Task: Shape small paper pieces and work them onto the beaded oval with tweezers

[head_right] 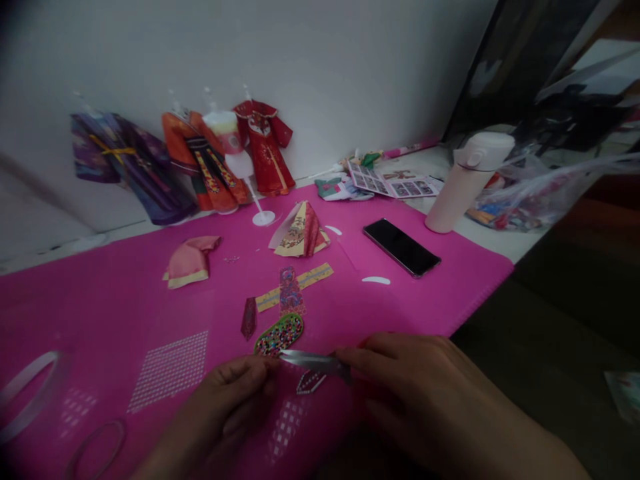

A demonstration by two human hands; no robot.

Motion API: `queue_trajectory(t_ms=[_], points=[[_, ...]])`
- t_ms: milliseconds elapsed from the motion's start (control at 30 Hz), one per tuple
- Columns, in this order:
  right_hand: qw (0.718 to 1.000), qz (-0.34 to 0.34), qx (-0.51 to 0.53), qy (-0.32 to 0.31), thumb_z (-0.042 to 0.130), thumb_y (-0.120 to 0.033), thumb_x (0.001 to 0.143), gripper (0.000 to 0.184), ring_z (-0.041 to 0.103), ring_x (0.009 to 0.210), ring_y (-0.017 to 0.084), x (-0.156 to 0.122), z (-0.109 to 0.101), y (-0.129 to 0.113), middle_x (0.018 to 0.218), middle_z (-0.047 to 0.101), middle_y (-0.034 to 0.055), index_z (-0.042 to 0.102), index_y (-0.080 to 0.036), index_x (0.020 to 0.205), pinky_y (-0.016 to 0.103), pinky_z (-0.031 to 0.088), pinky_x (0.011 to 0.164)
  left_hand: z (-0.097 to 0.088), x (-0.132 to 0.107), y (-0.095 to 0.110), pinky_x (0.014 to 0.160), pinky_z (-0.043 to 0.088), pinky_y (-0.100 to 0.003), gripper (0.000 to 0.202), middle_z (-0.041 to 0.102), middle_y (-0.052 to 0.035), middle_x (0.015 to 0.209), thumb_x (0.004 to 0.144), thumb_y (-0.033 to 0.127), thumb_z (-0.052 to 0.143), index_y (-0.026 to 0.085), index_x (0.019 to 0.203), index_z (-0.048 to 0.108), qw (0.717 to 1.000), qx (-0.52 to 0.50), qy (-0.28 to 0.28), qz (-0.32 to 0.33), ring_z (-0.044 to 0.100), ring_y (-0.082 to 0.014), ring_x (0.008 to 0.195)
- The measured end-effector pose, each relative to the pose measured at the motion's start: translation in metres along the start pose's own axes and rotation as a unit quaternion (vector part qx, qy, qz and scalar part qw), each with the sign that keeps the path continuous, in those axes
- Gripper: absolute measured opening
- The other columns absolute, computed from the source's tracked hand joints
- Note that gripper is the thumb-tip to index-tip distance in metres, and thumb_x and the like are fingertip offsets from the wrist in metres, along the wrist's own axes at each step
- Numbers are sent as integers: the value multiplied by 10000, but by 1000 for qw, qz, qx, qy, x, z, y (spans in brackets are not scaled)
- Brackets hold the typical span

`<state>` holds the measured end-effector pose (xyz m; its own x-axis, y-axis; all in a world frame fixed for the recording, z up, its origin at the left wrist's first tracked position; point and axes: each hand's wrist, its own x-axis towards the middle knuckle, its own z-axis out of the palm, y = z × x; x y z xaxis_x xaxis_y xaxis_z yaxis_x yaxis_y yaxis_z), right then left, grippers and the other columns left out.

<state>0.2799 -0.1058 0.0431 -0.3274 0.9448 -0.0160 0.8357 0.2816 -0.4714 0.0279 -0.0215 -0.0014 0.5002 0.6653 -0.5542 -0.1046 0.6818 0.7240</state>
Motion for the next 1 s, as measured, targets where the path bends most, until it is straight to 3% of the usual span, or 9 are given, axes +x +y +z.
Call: queue_trajectory(t_ms=[233, 533, 767, 1000], points=[[1000, 5, 22, 9, 575, -164, 907, 441, 699, 883, 189, 2, -2, -6, 1103, 707, 7, 561, -339, 1311, 288, 568, 712, -1, 3, -3, 330, 78, -175, 478, 312, 128, 324, 583, 532, 869, 185, 562, 541, 999, -34, -14, 2, 115, -14, 316], [999, -32, 26, -15, 574, -143, 912, 504, 688, 863, 176, 2, -2, -9, 1083, 698, 4, 511, -355, 1364, 284, 552, 695, 3, -5, 5, 337, 106, -166, 458, 317, 126, 331, 571, 546, 871, 180, 595, 597, 1000, 7, -2, -15, 153, -20, 328], [999, -37, -4, -4, 546, -152, 928, 503, 688, 945, 212, 7, 0, -11, 1219, 672, 32, 485, -350, 1386, 307, 567, 705, 2, -4, 2, 343, 113, -175, 472, 311, 126, 329, 569, 557, 870, 188, 562, 576, 1000, 20, -13, -12, 145, -25, 334], [999, -41, -16, -2, 576, -127, 892, 550, 700, 909, 206, 6, 1, -8, 1161, 697, 30, 488, -338, 1392, 270, 553, 638, 4, -8, 4, 368, 118, -185, 481, 322, 109, 342, 597, 562, 854, 181, 534, 567, 1000, 18, 14, -21, 185, -29, 353]])
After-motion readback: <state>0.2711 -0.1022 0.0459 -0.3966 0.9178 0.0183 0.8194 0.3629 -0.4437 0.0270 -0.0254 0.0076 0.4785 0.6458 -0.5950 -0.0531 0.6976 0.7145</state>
